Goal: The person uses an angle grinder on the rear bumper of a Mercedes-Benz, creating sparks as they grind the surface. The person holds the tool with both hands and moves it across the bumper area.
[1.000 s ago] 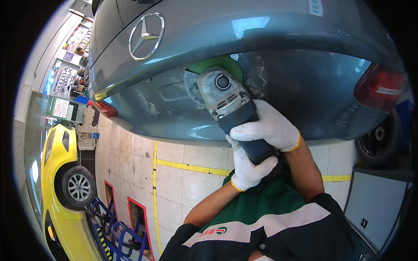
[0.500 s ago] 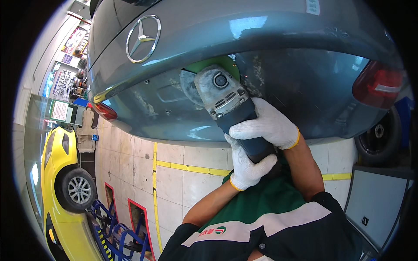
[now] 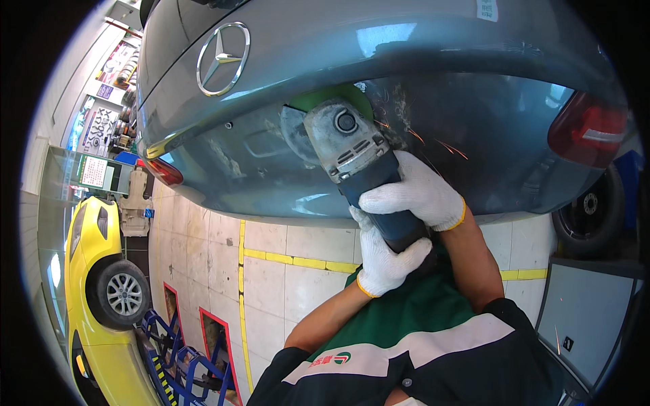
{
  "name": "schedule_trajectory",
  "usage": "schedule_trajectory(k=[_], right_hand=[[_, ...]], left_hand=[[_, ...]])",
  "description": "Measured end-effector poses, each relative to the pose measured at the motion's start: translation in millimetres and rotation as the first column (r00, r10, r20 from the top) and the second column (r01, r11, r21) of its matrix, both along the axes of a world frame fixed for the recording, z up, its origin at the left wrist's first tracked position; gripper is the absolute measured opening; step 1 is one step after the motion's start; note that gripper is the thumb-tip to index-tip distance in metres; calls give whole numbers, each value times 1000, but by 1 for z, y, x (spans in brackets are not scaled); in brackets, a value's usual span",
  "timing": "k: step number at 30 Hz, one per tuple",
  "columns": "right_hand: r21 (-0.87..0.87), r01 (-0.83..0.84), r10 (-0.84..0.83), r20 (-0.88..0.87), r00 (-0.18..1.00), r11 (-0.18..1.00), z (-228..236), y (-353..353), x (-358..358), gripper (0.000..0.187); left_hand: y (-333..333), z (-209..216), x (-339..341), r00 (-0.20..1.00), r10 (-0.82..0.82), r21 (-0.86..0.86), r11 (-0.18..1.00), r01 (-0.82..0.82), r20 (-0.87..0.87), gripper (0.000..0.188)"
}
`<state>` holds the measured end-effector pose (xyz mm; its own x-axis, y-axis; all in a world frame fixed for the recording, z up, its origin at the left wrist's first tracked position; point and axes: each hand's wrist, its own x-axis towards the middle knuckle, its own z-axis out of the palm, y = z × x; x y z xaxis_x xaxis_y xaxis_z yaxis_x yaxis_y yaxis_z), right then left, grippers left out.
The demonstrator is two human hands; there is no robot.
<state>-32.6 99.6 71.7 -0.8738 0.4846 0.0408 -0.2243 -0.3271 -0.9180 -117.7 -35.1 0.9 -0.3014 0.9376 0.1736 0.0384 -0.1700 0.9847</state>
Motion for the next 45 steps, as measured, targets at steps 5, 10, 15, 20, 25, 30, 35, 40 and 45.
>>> schedule_trajectory(k=[5,10,15,20,25,30,35,40,45], right_hand=[[-67,-39,41,28,999,997,6,1,1,36],[-17,-16,16,26,1000,1000,2,1,0,36],[-6,2,-2,19,1000,1000,5,1,0,37],[-19,-8,8,44,999,1000,10,1,1,40],[20,-25,24,68,997,999,5,5,1,39],[-38,10,-9,36,999,999,7,0,-1,36],[3,37,-37,56,998,999,6,-1,-1,34],[11,51,-52,63,997,999,6,-1,0,34],[-4,77,-76,48,996,997,3,-4,0,35]], left_hand=[[0,-9,-6,996,1,-24,1000,-3,-87,50],[0,3,-2,999,-41,-19,999,40,-25,50],[-1,12,3,998,-19,-29,999,21,60,55],[0,11,2,995,-34,-51,998,39,91,59],[0,7,0,999,-20,-19,1000,21,48,60],[1,3,-2,999,-35,-24,999,35,24,60],[0,6,-4,998,-41,-19,999,40,-48,58],[0,6,-4,996,-86,-61,994,88,36,56],[1,8,2,999,-14,7,1000,14,29,54]])
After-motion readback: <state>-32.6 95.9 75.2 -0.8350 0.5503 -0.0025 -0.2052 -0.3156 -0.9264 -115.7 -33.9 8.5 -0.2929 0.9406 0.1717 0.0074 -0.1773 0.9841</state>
